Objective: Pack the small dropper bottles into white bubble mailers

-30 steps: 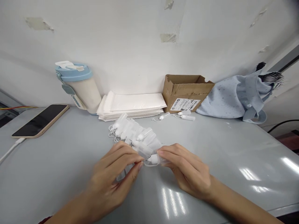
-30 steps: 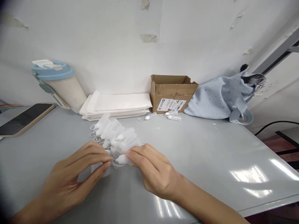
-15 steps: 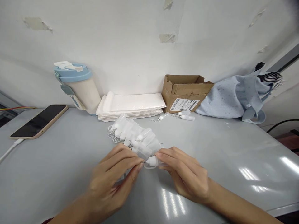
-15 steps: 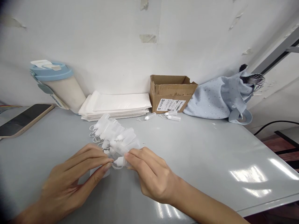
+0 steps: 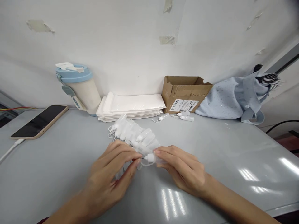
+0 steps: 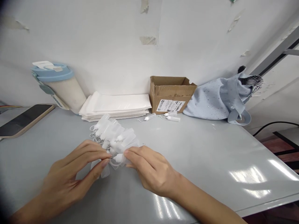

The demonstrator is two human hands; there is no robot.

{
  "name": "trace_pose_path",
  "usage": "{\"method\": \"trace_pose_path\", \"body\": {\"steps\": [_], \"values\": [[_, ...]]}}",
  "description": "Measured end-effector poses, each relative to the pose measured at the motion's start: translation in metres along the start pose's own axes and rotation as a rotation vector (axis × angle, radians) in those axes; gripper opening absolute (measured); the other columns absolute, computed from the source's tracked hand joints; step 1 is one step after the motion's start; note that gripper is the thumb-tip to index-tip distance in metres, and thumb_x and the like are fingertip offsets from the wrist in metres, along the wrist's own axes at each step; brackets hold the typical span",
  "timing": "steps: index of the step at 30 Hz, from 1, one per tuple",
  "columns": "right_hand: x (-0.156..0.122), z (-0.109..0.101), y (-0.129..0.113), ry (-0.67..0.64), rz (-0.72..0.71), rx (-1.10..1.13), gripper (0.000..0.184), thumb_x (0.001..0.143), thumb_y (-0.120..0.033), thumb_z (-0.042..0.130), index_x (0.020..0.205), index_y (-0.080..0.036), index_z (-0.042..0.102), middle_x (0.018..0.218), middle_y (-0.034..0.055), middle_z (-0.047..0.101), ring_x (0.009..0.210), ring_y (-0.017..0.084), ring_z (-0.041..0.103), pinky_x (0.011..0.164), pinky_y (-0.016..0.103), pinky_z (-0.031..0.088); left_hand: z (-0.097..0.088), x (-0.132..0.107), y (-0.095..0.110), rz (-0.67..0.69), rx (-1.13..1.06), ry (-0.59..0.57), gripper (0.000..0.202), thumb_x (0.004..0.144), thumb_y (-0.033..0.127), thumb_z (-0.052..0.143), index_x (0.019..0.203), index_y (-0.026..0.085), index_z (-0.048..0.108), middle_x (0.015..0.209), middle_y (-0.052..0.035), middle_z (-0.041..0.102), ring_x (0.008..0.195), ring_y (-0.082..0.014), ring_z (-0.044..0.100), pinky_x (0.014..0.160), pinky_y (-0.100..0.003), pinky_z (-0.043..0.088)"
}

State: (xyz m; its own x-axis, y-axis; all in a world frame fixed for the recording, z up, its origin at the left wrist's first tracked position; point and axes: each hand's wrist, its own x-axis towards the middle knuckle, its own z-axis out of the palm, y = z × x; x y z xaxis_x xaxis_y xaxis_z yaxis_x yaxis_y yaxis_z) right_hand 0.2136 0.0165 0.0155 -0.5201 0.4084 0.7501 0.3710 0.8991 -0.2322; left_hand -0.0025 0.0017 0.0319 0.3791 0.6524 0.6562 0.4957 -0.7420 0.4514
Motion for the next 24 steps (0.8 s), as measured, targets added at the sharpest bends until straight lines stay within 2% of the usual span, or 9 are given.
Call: {"method": "trace_pose_path", "body": {"steps": [3,7,14,19,24], "values": [[-0.003,0.001,0.008,-0.042,0.047,-0.029,0.032,0.089,-0.013,0.056,0.12,-0.01,0.051,0.099,0.0132,0.068,0.092,0.018,0.066,0.078,0.03,0.058,-0.002,0.001,-0.008,-0.031,0.049,0.007,0.017,0.084,0.004,0.056,0.09,0.018,0.061,0.078,-0.0006,0.065,0.076,-0.015,0.057,0.071,-0.029,0.046],[-0.005,-0.004,0.032,-0.074,0.234,-0.184,0.03,0.091,-0.024,0.055,0.119,-0.015,0.05,0.107,0.0138,0.064,0.102,0.021,0.062,0.083,0.035,0.056,-0.01,0.003,-0.024,-0.139,0.146,0.071,0.008,0.087,0.014,0.056,0.085,0.021,0.06,0.078,0.0,0.065,0.076,-0.0155,0.057,0.069,-0.028,0.044],[-0.014,-0.02,0.083,-0.091,0.478,-0.362,0.03,0.092,-0.027,0.048,0.119,-0.015,0.05,0.12,0.0176,0.057,0.112,0.028,0.055,0.09,0.049,0.049,-0.009,-0.002,-0.041,-0.273,0.121,0.034,0.008,0.088,0.024,0.057,0.083,0.024,0.063,0.08,0.0004,0.066,0.08,-0.0175,0.056,0.07,-0.029,0.046],[-0.025,-0.028,0.105,-0.208,0.629,-0.466,0.037,0.09,-0.027,0.044,0.123,-0.01,0.048,0.131,0.0215,0.05,0.121,0.034,0.048,0.094,0.053,0.045,-0.005,-0.004,-0.043,-0.333,0.164,0.055,0.011,0.087,0.032,0.058,0.088,0.024,0.066,0.084,-0.0013,0.068,0.085,-0.02,0.058,0.07,-0.03,0.048],[-0.03,-0.031,0.115,-0.345,0.745,-0.552,0.04,0.089,-0.022,0.04,0.128,-0.014,0.046,0.137,0.0192,0.048,0.124,0.036,0.045,0.09,0.055,0.045,-0.006,-0.003,-0.042,-0.406,0.237,0.099,0.016,0.087,0.034,0.056,0.091,0.023,0.067,0.082,-0.0007,0.067,0.084,-0.0198,0.059,0.073,-0.031,0.048]]}}
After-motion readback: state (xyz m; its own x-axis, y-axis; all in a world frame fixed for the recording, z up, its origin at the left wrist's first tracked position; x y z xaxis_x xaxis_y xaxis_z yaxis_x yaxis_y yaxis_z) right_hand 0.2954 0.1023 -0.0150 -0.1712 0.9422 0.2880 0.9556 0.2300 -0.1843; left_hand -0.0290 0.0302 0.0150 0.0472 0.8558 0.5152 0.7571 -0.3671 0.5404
